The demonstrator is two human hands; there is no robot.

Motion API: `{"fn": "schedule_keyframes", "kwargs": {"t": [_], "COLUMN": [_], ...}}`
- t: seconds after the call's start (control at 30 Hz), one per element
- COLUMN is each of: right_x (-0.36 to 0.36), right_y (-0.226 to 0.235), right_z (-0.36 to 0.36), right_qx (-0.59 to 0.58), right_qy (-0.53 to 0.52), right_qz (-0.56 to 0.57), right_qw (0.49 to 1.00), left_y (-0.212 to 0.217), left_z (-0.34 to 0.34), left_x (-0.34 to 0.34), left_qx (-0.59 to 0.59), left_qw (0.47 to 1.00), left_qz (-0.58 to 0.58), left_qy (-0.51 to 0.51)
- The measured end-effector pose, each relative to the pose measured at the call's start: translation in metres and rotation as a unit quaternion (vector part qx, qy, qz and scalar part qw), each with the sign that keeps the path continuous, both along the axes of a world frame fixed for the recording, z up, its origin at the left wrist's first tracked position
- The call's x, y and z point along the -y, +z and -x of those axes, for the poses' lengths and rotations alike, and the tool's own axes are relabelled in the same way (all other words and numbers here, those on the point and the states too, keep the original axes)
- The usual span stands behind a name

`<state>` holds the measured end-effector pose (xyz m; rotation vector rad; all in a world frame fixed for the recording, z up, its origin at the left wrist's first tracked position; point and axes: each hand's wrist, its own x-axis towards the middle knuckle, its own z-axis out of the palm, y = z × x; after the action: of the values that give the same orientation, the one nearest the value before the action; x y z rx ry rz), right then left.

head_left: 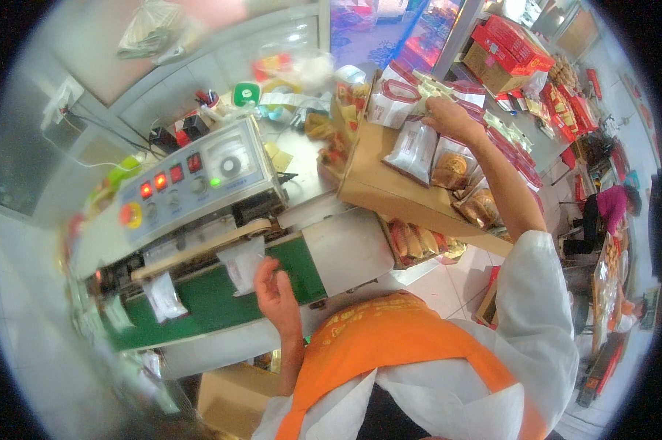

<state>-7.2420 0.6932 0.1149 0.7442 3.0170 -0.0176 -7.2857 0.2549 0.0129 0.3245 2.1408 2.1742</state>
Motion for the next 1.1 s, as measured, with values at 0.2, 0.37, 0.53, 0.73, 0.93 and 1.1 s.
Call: {"fn": "schedule_keyframes", "kwargs": {"t": [0.2,0.37,0.53,0.73,0.93,1.1], "right_x": [0.003,0.009,0.007,-0.022,-0.020,-0.029], "right_y": [0.003,0.008,0.003,-0.023,-0.005,-0.001], "right_z": [0.000,0.000,0.001,-0.003,0.017,0.024], "right_qx": [0.007,0.041,0.063,0.100,0.142,0.180], "right_qy": [0.009,-0.001,0.018,0.089,0.061,-0.024], "right_qz": [0.045,0.000,-0.017,0.065,0.304,0.349], "right_qw": [0.999,0.999,0.998,0.989,0.940,0.919], "left_y": [0.004,0.005,0.001,-0.001,0.005,0.002], "left_z": [-0.004,-0.006,-0.006,-0.008,-0.008,-0.012], "left_x": [-0.008,-0.006,-0.004,-0.005,-0.007,-0.011], "left_qx": [-0.011,0.014,0.018,0.024,0.060,0.087], "left_qw": [0.999,0.999,0.999,0.999,0.997,0.993], "left_qz": [-0.026,-0.012,-0.016,-0.025,-0.035,-0.049], "left_qy": [-0.023,-0.028,-0.030,-0.031,-0.039,-0.055]}}
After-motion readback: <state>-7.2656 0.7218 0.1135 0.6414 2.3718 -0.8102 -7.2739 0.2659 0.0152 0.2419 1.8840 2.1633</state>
